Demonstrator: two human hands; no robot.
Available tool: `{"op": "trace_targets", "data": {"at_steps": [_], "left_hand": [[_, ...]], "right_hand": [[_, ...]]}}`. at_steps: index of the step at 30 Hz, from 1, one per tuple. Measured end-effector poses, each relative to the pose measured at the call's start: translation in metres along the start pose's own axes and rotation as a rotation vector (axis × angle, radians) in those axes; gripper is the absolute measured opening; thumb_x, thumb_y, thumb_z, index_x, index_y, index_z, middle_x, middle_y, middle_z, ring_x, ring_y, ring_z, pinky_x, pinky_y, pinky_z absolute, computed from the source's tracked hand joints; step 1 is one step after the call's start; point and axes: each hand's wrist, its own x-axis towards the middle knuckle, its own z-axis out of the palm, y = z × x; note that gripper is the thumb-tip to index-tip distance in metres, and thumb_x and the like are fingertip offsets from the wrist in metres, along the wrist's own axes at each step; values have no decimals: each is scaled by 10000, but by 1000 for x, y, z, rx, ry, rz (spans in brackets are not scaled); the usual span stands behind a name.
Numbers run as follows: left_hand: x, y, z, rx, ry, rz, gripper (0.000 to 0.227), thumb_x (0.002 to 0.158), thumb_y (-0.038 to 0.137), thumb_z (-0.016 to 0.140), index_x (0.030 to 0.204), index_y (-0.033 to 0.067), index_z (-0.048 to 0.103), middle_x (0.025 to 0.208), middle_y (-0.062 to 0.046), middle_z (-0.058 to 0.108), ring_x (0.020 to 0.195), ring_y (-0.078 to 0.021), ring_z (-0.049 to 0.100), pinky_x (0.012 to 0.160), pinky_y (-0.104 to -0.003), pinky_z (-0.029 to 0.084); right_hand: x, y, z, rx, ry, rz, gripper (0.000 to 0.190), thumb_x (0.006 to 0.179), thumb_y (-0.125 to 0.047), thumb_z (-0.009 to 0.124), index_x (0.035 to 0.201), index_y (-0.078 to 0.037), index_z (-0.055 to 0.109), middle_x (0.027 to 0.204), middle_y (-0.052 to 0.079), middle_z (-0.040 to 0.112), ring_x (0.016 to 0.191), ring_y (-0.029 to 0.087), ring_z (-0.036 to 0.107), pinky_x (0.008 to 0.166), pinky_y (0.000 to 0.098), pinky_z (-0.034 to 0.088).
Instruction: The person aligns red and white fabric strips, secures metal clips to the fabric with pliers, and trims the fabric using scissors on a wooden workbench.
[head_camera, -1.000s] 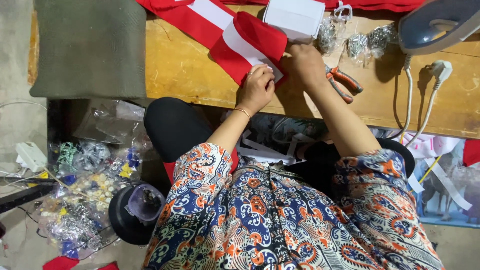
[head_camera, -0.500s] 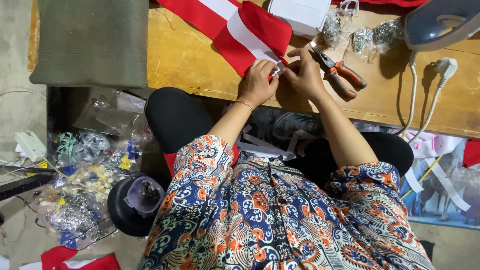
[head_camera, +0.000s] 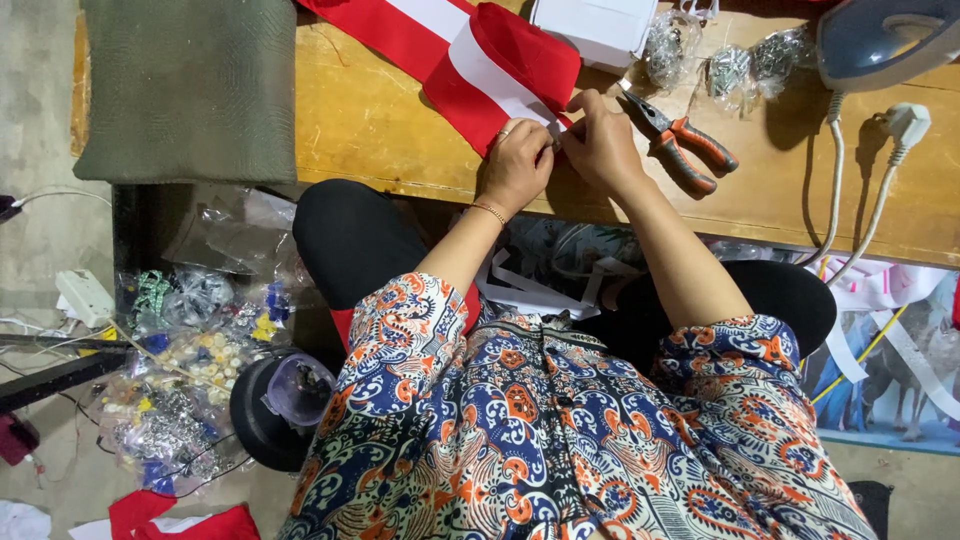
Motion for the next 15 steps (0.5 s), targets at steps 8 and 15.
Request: {"op": "trace_targets", "data": {"at_steps": [8,15], "left_hand": [[-6,-27,23,-28,75,46,95,797,82,722,805,139,646,831,-32,617,968,-293,652,852,-397,558],[-4,-20,16,-25,69,56,107,801,66,726,805,127,639,831,-46,618,972,-302,655,850,-399,560]], "right_hand": [[-11,55,28,-85,168,-8,134,859,-108,768,969,-181,745,924,55,723,865,318,726,746,410,594],[-36,30,19,31,164,-53,251,896,12,672,1084,-111,783,1016,178,631,955,426,677,816,488,570]]}}
